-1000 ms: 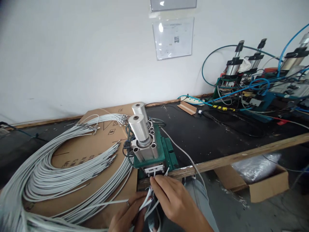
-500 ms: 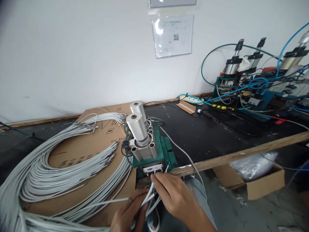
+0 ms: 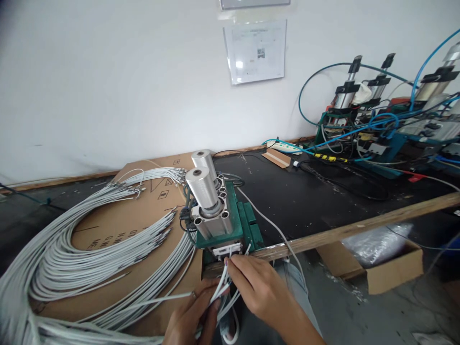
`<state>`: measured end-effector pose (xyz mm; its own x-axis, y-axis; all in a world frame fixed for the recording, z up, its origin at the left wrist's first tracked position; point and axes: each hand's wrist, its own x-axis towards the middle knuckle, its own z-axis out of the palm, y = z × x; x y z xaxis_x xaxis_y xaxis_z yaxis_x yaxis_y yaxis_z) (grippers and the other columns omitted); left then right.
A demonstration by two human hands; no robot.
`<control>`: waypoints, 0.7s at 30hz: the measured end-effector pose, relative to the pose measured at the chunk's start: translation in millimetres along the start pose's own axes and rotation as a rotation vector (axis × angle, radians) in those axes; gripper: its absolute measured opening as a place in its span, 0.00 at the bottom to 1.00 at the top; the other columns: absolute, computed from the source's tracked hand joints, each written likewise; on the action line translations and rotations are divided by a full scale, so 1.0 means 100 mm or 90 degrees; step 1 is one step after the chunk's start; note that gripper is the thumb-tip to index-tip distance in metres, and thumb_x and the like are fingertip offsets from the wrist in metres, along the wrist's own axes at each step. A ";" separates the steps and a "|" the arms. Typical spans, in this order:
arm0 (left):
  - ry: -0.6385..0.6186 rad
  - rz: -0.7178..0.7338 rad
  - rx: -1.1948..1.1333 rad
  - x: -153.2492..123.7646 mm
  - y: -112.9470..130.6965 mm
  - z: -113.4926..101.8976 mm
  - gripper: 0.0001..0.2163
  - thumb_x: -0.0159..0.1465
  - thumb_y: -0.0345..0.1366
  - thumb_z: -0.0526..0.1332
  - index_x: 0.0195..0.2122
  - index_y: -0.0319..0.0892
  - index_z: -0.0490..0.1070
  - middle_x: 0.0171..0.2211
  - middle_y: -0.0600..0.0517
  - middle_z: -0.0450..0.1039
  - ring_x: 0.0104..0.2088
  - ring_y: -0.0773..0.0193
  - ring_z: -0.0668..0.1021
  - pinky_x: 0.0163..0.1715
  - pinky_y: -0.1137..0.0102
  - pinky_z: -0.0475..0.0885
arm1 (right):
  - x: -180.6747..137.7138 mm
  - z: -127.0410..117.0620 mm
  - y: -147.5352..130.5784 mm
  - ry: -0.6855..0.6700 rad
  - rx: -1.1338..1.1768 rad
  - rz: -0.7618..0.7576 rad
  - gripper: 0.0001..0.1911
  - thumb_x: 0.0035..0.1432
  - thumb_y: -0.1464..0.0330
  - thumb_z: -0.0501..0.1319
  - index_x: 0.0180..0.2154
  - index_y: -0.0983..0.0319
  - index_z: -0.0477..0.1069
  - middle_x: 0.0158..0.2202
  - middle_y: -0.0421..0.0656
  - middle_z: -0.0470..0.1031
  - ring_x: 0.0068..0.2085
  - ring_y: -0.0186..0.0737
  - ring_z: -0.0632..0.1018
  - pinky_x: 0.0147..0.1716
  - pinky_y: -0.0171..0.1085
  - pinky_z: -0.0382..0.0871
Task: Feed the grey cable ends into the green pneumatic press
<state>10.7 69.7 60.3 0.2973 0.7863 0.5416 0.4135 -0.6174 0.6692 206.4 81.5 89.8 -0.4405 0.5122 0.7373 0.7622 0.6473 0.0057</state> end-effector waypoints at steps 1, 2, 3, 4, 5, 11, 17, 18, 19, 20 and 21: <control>-0.003 -0.007 0.000 0.00 0.01 -0.01 0.14 0.73 0.36 0.52 0.47 0.44 0.79 0.44 0.44 0.81 0.43 0.60 0.84 0.44 0.73 0.78 | 0.00 0.00 0.00 0.000 0.000 0.000 0.20 0.71 0.77 0.48 0.49 0.69 0.79 0.42 0.52 0.83 0.45 0.43 0.83 0.47 0.38 0.80; -0.005 -0.015 0.001 0.00 0.02 -0.01 0.15 0.74 0.37 0.51 0.47 0.44 0.79 0.44 0.43 0.81 0.43 0.60 0.84 0.44 0.73 0.79 | 0.00 0.00 0.00 0.000 0.002 0.000 0.20 0.72 0.77 0.48 0.49 0.68 0.79 0.42 0.52 0.83 0.45 0.43 0.83 0.47 0.38 0.80; -0.008 -0.022 0.004 0.00 0.03 -0.01 0.16 0.74 0.38 0.51 0.47 0.44 0.79 0.44 0.43 0.82 0.43 0.60 0.85 0.43 0.72 0.79 | 0.01 0.00 0.00 0.002 0.004 0.000 0.20 0.72 0.77 0.47 0.49 0.68 0.79 0.42 0.52 0.83 0.44 0.43 0.83 0.46 0.38 0.81; -0.009 -0.026 0.007 0.00 0.03 0.00 0.16 0.74 0.38 0.50 0.47 0.44 0.79 0.44 0.42 0.82 0.43 0.59 0.85 0.43 0.72 0.79 | 0.01 0.00 0.01 0.001 0.008 0.001 0.21 0.72 0.77 0.47 0.49 0.69 0.79 0.42 0.52 0.83 0.44 0.42 0.83 0.46 0.38 0.81; -0.008 -0.027 0.011 0.00 0.03 0.00 0.16 0.74 0.38 0.50 0.47 0.44 0.79 0.44 0.42 0.82 0.44 0.59 0.85 0.44 0.72 0.79 | 0.02 0.00 0.01 0.003 0.012 0.002 0.21 0.72 0.76 0.47 0.48 0.69 0.79 0.42 0.52 0.84 0.44 0.42 0.83 0.46 0.38 0.81; 0.002 -0.012 0.011 0.04 0.08 0.00 0.14 0.73 0.33 0.51 0.47 0.45 0.78 0.43 0.45 0.81 0.42 0.62 0.84 0.44 0.74 0.77 | 0.01 0.02 -0.01 0.020 0.012 0.004 0.22 0.74 0.75 0.45 0.46 0.68 0.79 0.41 0.51 0.84 0.43 0.42 0.84 0.44 0.37 0.81; -0.022 -0.032 -0.040 0.04 0.13 0.02 0.18 0.75 0.40 0.47 0.44 0.46 0.78 0.41 0.44 0.81 0.38 0.62 0.83 0.39 0.73 0.77 | -0.03 -0.01 -0.04 0.024 0.004 -0.017 0.20 0.72 0.78 0.46 0.48 0.69 0.78 0.41 0.53 0.84 0.42 0.44 0.84 0.42 0.40 0.82; -0.027 -0.040 -0.048 -0.01 0.12 0.04 0.19 0.75 0.42 0.47 0.43 0.46 0.78 0.41 0.45 0.81 0.37 0.62 0.83 0.38 0.73 0.78 | -0.06 -0.03 -0.06 0.024 0.009 -0.022 0.20 0.72 0.78 0.46 0.48 0.69 0.77 0.41 0.52 0.84 0.43 0.44 0.84 0.43 0.39 0.81; -0.028 -0.045 -0.053 -0.06 0.10 0.06 0.19 0.75 0.44 0.47 0.42 0.46 0.78 0.40 0.45 0.81 0.37 0.61 0.83 0.37 0.73 0.78 | -0.11 -0.06 -0.09 0.031 0.016 -0.026 0.20 0.72 0.77 0.46 0.49 0.69 0.77 0.41 0.52 0.84 0.43 0.43 0.84 0.43 0.39 0.81; -0.028 -0.045 -0.056 -0.12 0.08 0.07 0.20 0.74 0.45 0.47 0.41 0.47 0.78 0.39 0.45 0.81 0.35 0.61 0.83 0.37 0.73 0.78 | -0.16 -0.08 -0.13 0.037 0.022 -0.026 0.20 0.72 0.77 0.47 0.51 0.68 0.76 0.42 0.52 0.84 0.44 0.43 0.84 0.44 0.38 0.81; -0.027 -0.038 -0.059 -0.18 0.06 0.09 0.21 0.74 0.47 0.47 0.40 0.46 0.78 0.37 0.46 0.81 0.34 0.61 0.83 0.36 0.72 0.78 | -0.23 -0.11 -0.17 0.039 0.029 -0.018 0.19 0.72 0.77 0.47 0.53 0.68 0.75 0.43 0.51 0.84 0.45 0.43 0.84 0.46 0.38 0.80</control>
<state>15.6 51.9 50.4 0.3120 0.8206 0.4788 0.3504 -0.5679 0.7448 208.4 52.2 80.0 -0.4309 0.4587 0.7771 0.7264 0.6872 -0.0029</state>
